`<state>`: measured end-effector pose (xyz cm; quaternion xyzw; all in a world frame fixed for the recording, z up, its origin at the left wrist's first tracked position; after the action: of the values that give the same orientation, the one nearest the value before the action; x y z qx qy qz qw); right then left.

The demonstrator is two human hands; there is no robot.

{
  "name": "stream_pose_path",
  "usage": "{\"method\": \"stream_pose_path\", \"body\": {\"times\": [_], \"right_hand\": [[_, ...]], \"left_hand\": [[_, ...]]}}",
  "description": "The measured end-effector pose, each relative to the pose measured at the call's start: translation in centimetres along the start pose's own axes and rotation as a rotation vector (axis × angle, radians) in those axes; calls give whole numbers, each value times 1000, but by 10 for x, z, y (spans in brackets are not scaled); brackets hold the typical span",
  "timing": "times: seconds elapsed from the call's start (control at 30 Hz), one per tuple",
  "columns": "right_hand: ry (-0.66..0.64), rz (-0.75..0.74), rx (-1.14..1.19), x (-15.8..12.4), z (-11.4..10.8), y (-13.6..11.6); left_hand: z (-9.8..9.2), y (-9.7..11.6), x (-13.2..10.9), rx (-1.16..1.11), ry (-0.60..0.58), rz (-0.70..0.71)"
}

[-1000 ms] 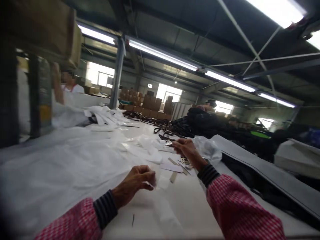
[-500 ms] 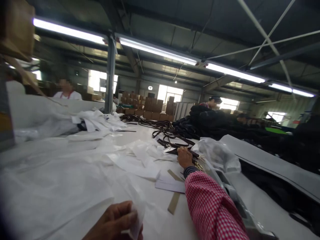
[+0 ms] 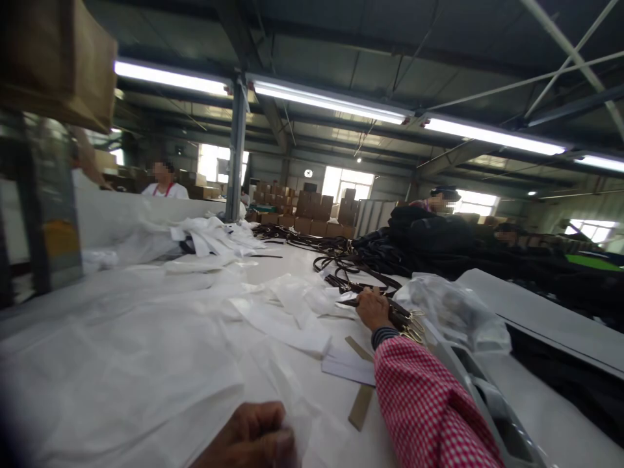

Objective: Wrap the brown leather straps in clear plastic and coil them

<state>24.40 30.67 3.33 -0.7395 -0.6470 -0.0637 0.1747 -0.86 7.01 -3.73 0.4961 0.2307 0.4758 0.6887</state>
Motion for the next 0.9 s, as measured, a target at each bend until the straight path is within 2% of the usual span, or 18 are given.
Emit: {"method": "stream_pose_path", "body": {"times": [0.1, 0.2, 0.3, 0.37, 0.47, 0.6, 0.77, 0.83, 0.9], "right_hand": [[-20, 13, 175, -3, -44, -11], [-36, 35, 411, -11, -95, -27], [-33, 67, 661, -36, -136, -44], [-66, 93, 790, -63, -152, -50], [-172, 100, 928, -121, -159, -49], [-313, 56, 1037, -222, -155, -38], [-626, -97, 951, -356, -153, -32], [-765, -154, 880, -394, -153, -28], [-884, -141, 916, -416, -151, -22]], "left_hand": [[9, 3, -3, -18, 51, 23], [14, 9, -7, 76, 75, 34], [15, 18, -12, 110, 97, 90], [15, 26, -17, 95, 138, 125], [20, 41, -26, 61, 184, 166], [41, 52, -49, -61, 128, 190], [77, 39, -95, -177, 0, 121], [87, 34, -114, -174, -6, 90], [94, 31, -130, -140, 7, 48]]}}
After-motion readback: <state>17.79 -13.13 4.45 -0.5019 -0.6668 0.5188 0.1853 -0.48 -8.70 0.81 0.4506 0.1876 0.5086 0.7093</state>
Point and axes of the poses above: each hand's wrist, its own x-axis towards the middle knuckle, its own z-axis out of the palm, y = z × x, the point moved 2 cm from there along x, towards the middle knuckle, and after that the axes turned 11 degrees about z, right-handed, at the moved point
